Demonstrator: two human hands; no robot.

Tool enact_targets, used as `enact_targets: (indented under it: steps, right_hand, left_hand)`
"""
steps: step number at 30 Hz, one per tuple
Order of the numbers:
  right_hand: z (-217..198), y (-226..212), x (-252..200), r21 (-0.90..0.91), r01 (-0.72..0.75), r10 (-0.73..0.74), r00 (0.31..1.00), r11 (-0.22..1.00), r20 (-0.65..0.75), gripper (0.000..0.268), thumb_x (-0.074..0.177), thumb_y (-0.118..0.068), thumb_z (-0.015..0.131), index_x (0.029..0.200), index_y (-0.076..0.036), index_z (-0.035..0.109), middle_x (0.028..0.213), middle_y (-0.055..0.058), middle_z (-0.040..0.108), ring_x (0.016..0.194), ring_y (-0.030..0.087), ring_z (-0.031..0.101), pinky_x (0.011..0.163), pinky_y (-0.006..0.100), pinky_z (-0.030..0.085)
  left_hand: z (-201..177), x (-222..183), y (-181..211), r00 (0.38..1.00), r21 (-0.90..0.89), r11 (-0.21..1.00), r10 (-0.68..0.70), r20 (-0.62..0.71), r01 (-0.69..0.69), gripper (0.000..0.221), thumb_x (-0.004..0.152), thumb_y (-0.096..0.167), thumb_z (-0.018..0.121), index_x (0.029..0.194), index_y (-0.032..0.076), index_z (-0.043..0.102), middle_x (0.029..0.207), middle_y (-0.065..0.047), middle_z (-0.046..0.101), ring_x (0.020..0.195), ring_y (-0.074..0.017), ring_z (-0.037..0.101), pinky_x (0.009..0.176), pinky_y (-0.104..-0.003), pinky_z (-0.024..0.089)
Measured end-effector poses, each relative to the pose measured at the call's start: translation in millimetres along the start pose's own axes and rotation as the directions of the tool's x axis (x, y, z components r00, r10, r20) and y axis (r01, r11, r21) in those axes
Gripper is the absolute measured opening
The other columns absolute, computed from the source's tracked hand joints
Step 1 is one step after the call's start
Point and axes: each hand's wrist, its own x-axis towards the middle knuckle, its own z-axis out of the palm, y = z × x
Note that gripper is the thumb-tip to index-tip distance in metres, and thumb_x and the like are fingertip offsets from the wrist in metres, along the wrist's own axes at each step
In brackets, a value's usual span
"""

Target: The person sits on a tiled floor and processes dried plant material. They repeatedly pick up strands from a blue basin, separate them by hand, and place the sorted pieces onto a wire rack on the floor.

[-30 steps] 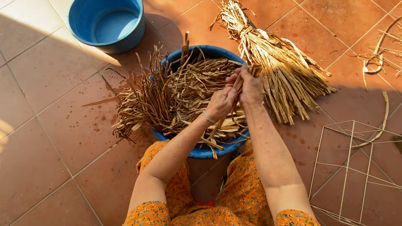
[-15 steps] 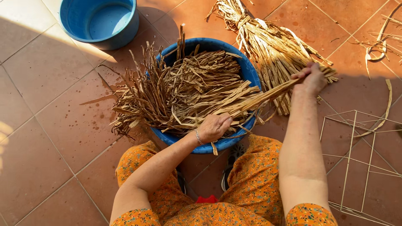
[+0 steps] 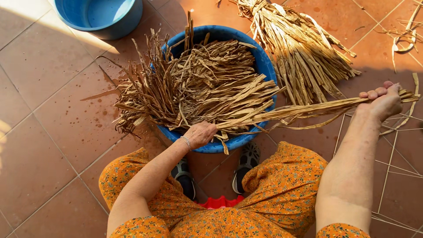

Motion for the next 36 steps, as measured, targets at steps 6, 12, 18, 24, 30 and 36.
enact_targets:
  steps: [6, 12, 18, 24, 30, 36]
  right_hand:
    - [39, -17, -58, -0.058, -0.001, 0.010, 0.988, 0.998, 0.154, 0.028, 0.115, -0.031, 0.057, 0.100, -0.006, 0.061, 0.070, -0.001, 0.050, 0.056, 0.013, 0.048, 0.057, 0.037, 0.050]
    - [88, -32, -127, -0.176, -0.101, 0.157, 0.928, 0.979, 0.339, 0.026, 0.119, -0.028, 0.058, 0.107, -0.005, 0.063, 0.082, 0.005, 0.064, 0.073, 0.021, 0.069, 0.072, 0.048, 0.065]
    - [117, -31, -147, -0.165, -0.080, 0.138, 0.917, 0.983, 0.375, 0.027, 0.115, -0.030, 0.060, 0.106, -0.005, 0.064, 0.079, 0.005, 0.062, 0.069, 0.022, 0.067, 0.069, 0.048, 0.064]
    - [132, -17, -155, -0.115, -0.001, 0.047, 0.916, 0.993, 0.399, 0.028, 0.105, -0.027, 0.079, 0.095, -0.009, 0.062, 0.070, 0.002, 0.056, 0.060, 0.017, 0.058, 0.060, 0.040, 0.057]
    - [165, -12, -186, -0.341, 0.038, 0.116, 0.899, 0.939, 0.421, 0.020, 0.096, -0.027, 0.085, 0.100, -0.011, 0.073, 0.069, -0.002, 0.061, 0.051, 0.010, 0.052, 0.047, 0.031, 0.048]
    - [200, -9, -231, -0.327, 0.024, 0.193, 0.766, 0.945, 0.613, 0.015, 0.102, -0.027, 0.073, 0.106, -0.012, 0.073, 0.089, 0.003, 0.076, 0.075, 0.012, 0.074, 0.049, 0.025, 0.050]
  left_hand:
    - [16, -1, -34, 0.960, 0.230, 0.963, -0.187, 0.207, 0.138, 0.014, 0.093, 0.021, 0.060, 0.101, 0.013, 0.067, 0.102, -0.009, 0.072, 0.104, -0.0320, 0.064, 0.081, -0.054, 0.048]
    - [-7, 40, -17, 0.699, 0.426, 0.864, -0.479, 0.531, 0.268, 0.024, 0.095, 0.015, 0.059, 0.114, 0.011, 0.074, 0.123, -0.011, 0.073, 0.119, -0.0251, 0.067, 0.100, -0.043, 0.051]
    - [18, 119, 22, 0.941, 0.132, 0.943, -0.321, 0.103, 0.307, 0.032, 0.097, 0.029, 0.060, 0.123, 0.012, 0.066, 0.125, -0.013, 0.062, 0.120, -0.0268, 0.055, 0.099, -0.046, 0.046]
    - [75, 181, 53, 0.918, -0.124, 0.914, -0.394, -0.041, 0.386, 0.032, 0.096, 0.035, 0.066, 0.117, 0.011, 0.065, 0.115, -0.013, 0.067, 0.112, -0.0307, 0.058, 0.094, -0.049, 0.046]
    - [25, 186, 62, 0.870, -0.707, 0.701, -0.402, -0.286, 0.091, 0.023, 0.102, 0.028, 0.063, 0.114, 0.008, 0.062, 0.082, -0.006, 0.069, 0.071, -0.0154, 0.063, 0.065, -0.032, 0.052]
    - [-42, 190, 126, 0.843, -0.724, 0.661, -0.262, -0.470, -0.198, 0.020, 0.107, 0.020, 0.058, 0.120, 0.007, 0.064, 0.074, 0.003, 0.058, 0.060, -0.0066, 0.049, 0.051, -0.024, 0.040]
